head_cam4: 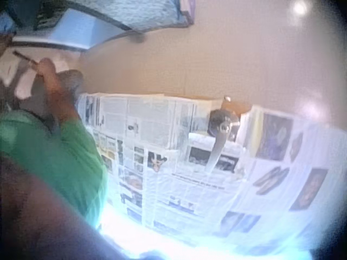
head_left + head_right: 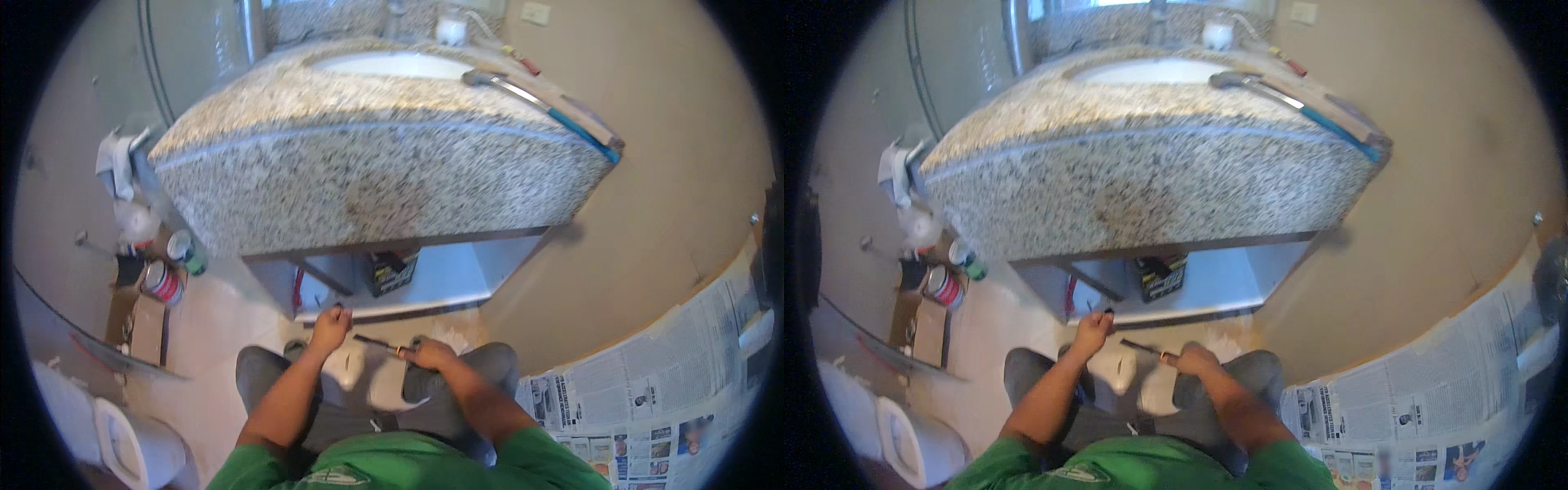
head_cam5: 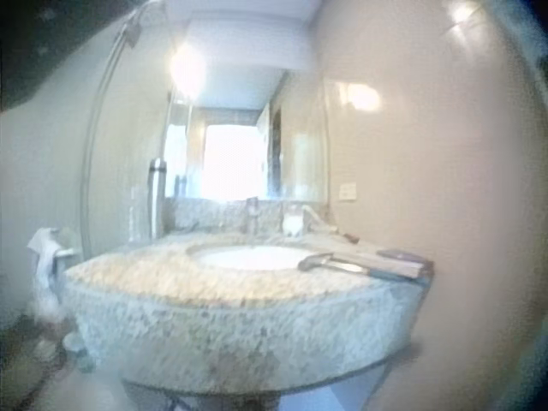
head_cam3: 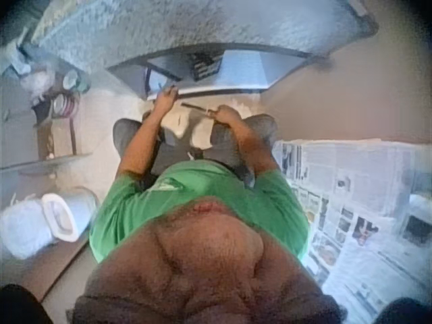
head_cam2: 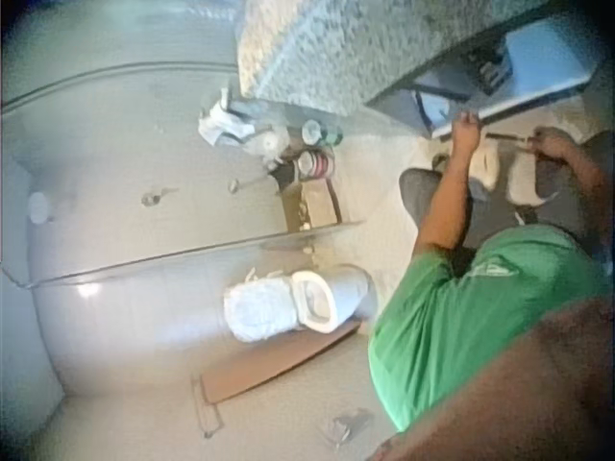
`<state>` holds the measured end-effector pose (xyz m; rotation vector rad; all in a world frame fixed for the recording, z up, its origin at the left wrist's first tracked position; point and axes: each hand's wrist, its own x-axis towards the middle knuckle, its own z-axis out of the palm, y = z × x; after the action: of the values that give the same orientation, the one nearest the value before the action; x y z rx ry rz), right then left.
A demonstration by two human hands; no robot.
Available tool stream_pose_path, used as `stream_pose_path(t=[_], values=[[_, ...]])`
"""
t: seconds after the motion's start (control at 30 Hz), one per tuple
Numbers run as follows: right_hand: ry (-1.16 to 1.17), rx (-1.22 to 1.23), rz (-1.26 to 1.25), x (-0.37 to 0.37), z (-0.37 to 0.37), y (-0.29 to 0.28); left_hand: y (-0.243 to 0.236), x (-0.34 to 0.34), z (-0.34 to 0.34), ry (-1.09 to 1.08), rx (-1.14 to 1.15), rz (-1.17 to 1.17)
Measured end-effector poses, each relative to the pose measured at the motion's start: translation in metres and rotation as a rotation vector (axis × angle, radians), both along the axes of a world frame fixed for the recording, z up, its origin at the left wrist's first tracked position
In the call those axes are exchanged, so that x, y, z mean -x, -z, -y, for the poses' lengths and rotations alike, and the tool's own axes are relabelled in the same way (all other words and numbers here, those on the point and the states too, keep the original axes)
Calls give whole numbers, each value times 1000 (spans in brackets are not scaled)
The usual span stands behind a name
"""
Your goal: The person sits on the floor under a bathroom vanity and uses a screwdriver to tighten screws on a plumbing component. The person repeatedly adjusts the tool and the component while working in a confined space.
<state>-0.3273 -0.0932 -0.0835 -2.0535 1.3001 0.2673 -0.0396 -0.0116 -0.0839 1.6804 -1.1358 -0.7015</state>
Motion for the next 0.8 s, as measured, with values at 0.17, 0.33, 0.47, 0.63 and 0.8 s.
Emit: stream_pose_path(t=[0.17, 0.33, 0.47, 0.63, 0.8], values=[[-126, 52, -65, -5, -1, 7, 9, -10, 6, -75, 45, -168], [-108, -44, -149, -16, 3, -20, 1, -8, 9, -83, -1, -35], [-106, 32, -72, -8, 4, -4, -5, -4, 12, -77, 12, 21], [-167, -30, -130, -12, 7, -12, -11, -3, 11, -87, 5, 80], [-152, -22, -104, -11, 7, -10, -21, -2, 11, -88, -35, 112]])
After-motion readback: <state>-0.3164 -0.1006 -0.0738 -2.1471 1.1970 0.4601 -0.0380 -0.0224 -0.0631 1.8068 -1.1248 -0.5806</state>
